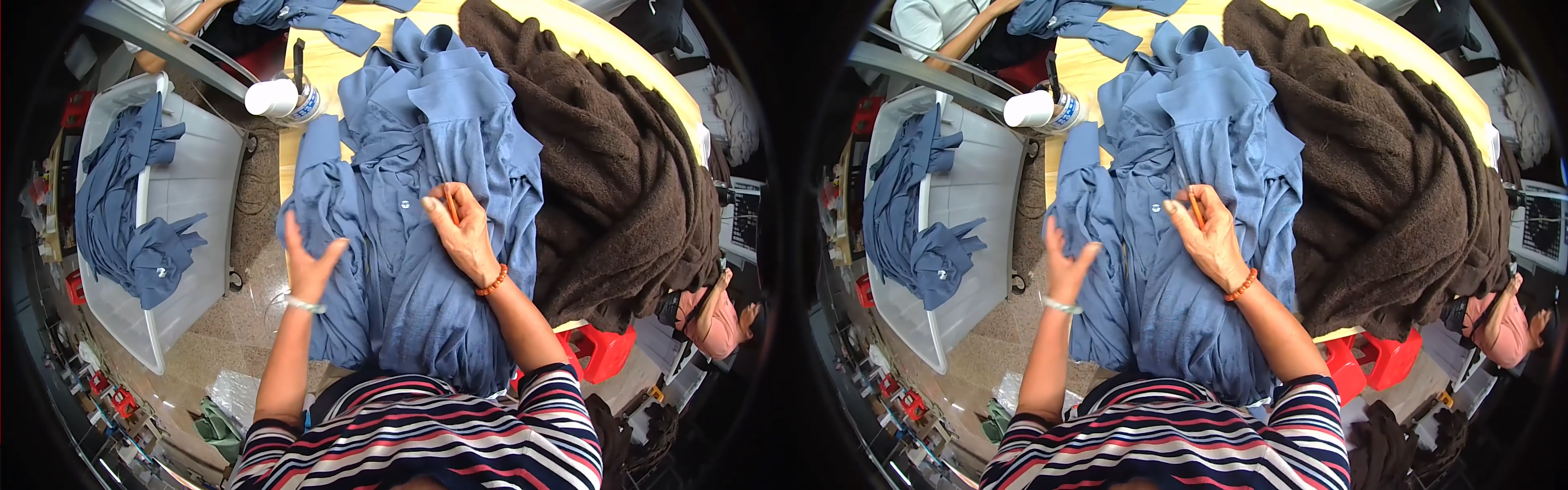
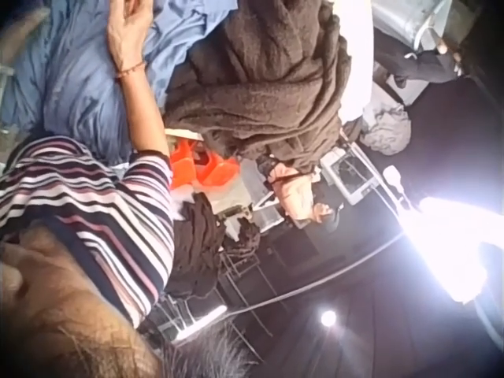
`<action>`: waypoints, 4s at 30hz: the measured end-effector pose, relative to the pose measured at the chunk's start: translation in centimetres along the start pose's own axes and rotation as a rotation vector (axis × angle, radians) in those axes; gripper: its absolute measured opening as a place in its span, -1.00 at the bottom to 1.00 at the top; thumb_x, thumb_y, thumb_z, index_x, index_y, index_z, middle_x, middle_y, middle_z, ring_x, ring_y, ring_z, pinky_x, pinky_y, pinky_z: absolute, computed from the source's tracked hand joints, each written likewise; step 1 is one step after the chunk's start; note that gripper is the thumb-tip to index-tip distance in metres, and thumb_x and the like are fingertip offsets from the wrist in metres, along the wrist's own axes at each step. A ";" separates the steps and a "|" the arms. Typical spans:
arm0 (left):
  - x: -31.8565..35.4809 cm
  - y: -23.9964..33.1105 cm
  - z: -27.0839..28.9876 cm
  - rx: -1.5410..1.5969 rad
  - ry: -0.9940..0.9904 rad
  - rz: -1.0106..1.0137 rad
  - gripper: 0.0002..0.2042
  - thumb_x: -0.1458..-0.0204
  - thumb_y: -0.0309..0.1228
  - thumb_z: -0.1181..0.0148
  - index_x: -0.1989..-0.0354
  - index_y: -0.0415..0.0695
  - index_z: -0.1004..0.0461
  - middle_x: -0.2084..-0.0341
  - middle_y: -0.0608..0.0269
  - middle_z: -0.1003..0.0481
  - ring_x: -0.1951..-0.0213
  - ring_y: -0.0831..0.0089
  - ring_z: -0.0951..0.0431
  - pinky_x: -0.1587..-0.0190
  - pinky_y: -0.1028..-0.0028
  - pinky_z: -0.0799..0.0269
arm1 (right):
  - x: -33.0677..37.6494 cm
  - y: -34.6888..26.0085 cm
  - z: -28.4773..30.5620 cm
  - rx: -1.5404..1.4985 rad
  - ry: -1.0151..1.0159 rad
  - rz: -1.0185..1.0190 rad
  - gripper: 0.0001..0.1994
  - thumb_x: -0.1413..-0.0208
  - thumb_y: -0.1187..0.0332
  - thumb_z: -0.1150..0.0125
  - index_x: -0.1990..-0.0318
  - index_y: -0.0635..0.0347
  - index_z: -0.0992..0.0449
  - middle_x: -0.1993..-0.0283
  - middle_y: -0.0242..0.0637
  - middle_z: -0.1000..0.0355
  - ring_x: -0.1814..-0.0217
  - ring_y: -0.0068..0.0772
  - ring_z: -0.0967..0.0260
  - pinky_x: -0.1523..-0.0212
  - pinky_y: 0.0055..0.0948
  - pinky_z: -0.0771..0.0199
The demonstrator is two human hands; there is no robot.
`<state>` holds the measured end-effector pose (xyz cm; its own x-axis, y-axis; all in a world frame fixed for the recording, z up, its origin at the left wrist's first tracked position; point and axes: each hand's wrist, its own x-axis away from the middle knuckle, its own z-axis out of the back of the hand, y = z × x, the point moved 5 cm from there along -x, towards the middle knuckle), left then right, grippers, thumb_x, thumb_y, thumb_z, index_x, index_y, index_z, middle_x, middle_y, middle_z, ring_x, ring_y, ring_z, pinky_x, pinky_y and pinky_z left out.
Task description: Trimming loose threads from blue garments using thread clippers in a factory setting.
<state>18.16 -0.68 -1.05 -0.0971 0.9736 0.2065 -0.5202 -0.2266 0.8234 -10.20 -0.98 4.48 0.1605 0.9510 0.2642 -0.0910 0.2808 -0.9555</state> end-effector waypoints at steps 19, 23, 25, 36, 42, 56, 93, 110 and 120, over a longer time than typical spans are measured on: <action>-1.8 8.6 -7.3 -0.224 -0.030 -0.472 -0.51 0.11 -0.36 -0.36 -0.03 -0.23 -0.40 0.19 0.04 -0.41 0.17 0.18 -0.42 0.16 0.36 -0.38 | 5.0 -1.9 9.1 -0.015 0.253 0.007 -0.91 -0.18 0.41 -0.17 0.22 0.19 -0.42 0.55 -0.67 -0.18 0.59 -0.85 -0.01 0.58 -0.75 0.03; 0.5 14.5 -7.5 0.106 -0.331 -0.327 -0.52 0.03 -0.32 -0.33 -0.05 -0.25 -0.38 0.11 0.05 -0.39 0.14 0.25 -0.45 0.10 0.37 -0.39 | 8.2 -0.8 9.9 -0.225 0.285 -0.051 -0.87 -0.20 0.38 -0.16 0.16 0.13 -0.38 0.56 -0.66 -0.17 0.66 -0.84 0.03 0.66 -0.74 0.09; 1.5 14.8 -9.9 0.522 -0.653 -0.141 -0.55 -0.07 -0.29 -0.27 -0.07 -0.29 -0.36 0.15 0.25 -0.45 0.20 0.52 -0.43 0.22 0.50 -0.36 | 8.2 -1.5 8.4 -0.254 0.260 0.034 -0.87 -0.20 0.38 -0.16 0.16 0.15 -0.37 0.54 -0.62 -0.20 0.64 -0.83 0.01 0.65 -0.72 0.04; -4.9 10.1 -6.4 1.143 -0.380 0.375 -0.85 -0.17 -0.40 -0.10 0.16 -0.18 -0.47 0.23 0.25 -0.52 0.17 0.42 -0.51 0.08 0.45 -0.39 | 5.8 -6.0 0.8 0.283 -0.122 0.373 -0.73 0.02 0.66 -0.01 0.13 0.25 -0.45 0.34 -0.14 -0.36 0.28 -0.13 -0.41 0.24 -0.35 -0.42; -5.4 5.4 -3.7 0.952 -0.339 0.505 -0.82 -0.10 -0.29 -0.20 0.16 -0.03 -0.49 0.31 0.44 -0.51 0.22 0.52 -0.48 0.19 0.43 -0.36 | 3.3 -6.8 1.1 0.392 -0.033 0.323 -0.78 -0.02 0.66 0.02 0.18 0.33 -0.46 0.34 -0.11 -0.36 0.29 -0.11 -0.41 0.23 -0.38 -0.41; -3.8 3.2 -4.9 0.363 -0.207 0.259 -0.69 -0.02 -0.42 -0.27 0.07 -0.23 -0.42 0.47 0.36 -0.49 0.46 0.64 -0.44 0.40 0.61 -0.38 | -0.1 -2.4 1.7 0.607 -0.065 0.204 -0.78 -0.11 0.43 0.01 0.09 0.15 -0.46 0.20 -0.05 -0.48 0.13 0.06 -0.43 0.17 -0.14 -0.43; -0.2 13.7 -4.4 1.141 -0.485 0.386 -0.86 -0.14 -0.52 -0.11 0.16 -0.23 -0.50 0.38 0.31 -0.51 0.37 0.53 -0.46 0.32 0.55 -0.33 | 1.4 -6.1 -0.2 0.437 -0.065 0.472 -0.68 -0.06 0.26 -0.28 0.11 0.24 -0.40 0.43 -0.18 -0.44 0.41 -0.15 -0.47 0.42 -0.31 -0.43; -0.2 13.2 -4.5 1.110 -0.444 0.351 -0.85 -0.13 -0.53 -0.13 0.15 -0.24 -0.51 0.38 0.29 -0.53 0.35 0.52 -0.48 0.29 0.55 -0.36 | 1.4 -5.4 0.2 0.415 -0.060 0.423 -0.75 -0.09 0.27 -0.25 0.17 0.18 -0.40 0.54 -0.18 -0.42 0.55 -0.14 -0.43 0.54 -0.32 -0.37; -0.3 14.6 -4.8 0.919 -0.389 0.163 -0.84 -0.16 -0.52 -0.10 0.13 -0.27 -0.51 0.30 0.32 -0.54 0.27 0.66 -0.45 0.10 0.62 -0.34 | -0.8 -5.4 -0.4 -0.074 -0.173 0.273 -0.75 -0.09 0.27 -0.31 0.26 0.24 -0.44 0.48 -0.52 -0.30 0.40 -0.76 -0.17 0.41 -0.60 -0.24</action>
<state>6.53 -4.18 8.43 0.2596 0.8897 0.3756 0.3455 -0.4488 0.8242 -9.39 -3.29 9.39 -0.0298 0.9995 0.0096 -0.0353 0.0086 -0.9993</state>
